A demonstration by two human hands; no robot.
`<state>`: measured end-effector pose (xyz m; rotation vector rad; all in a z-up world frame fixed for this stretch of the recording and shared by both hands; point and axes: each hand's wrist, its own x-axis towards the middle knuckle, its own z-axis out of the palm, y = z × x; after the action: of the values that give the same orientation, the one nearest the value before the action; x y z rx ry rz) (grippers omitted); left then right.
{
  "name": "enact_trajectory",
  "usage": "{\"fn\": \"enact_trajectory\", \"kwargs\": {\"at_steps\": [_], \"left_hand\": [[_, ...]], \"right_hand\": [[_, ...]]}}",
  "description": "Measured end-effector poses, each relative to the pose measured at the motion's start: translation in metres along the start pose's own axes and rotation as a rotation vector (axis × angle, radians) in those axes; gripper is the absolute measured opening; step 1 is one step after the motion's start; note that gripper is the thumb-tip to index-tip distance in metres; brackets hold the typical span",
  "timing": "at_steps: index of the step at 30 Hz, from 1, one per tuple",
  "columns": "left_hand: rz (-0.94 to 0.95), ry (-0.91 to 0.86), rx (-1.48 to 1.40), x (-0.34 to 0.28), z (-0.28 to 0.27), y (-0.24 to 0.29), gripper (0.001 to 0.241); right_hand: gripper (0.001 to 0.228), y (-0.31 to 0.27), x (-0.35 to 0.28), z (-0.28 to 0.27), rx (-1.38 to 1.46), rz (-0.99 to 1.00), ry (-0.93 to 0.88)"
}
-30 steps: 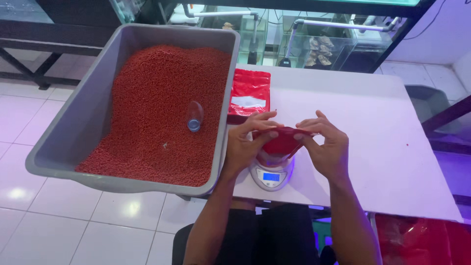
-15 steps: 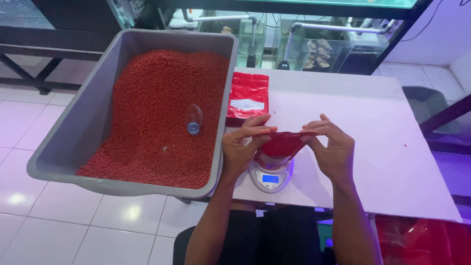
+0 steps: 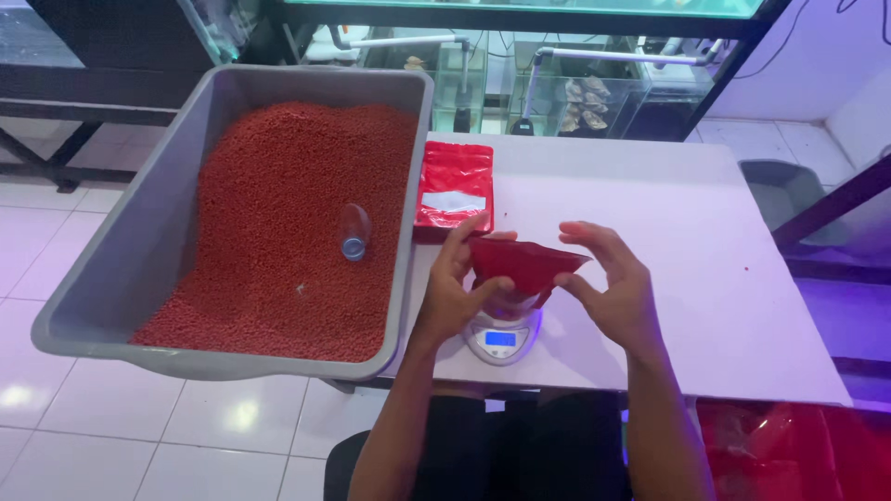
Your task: The person scoops red fish food pellets from a large bin into small red resealable bags, weighing each bag on a digital scale to ensure consistent filling before placing the bags into a storage crate.
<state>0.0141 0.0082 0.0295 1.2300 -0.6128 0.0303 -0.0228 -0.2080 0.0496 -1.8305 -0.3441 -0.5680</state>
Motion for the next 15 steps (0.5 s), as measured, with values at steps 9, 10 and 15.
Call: {"fn": "enact_trajectory", "kwargs": {"at_steps": [9, 10, 15], "left_hand": [[-0.263, -0.022, 0.152, -0.003, 0.023, -0.022, 0.086], [-0.267, -0.039, 0.148, 0.001, 0.031, -0.02, 0.086], [-0.297, -0.16, 0.069, 0.015, 0.074, -0.036, 0.087]], "right_hand": [[0.039, 0.01, -0.021, -0.015, -0.221, 0.235, -0.032], [0.039, 0.011, -0.024, -0.021, -0.227, 0.243, -0.017], [0.039, 0.02, -0.043, -0.055, -0.143, 0.147, 0.174]]}}
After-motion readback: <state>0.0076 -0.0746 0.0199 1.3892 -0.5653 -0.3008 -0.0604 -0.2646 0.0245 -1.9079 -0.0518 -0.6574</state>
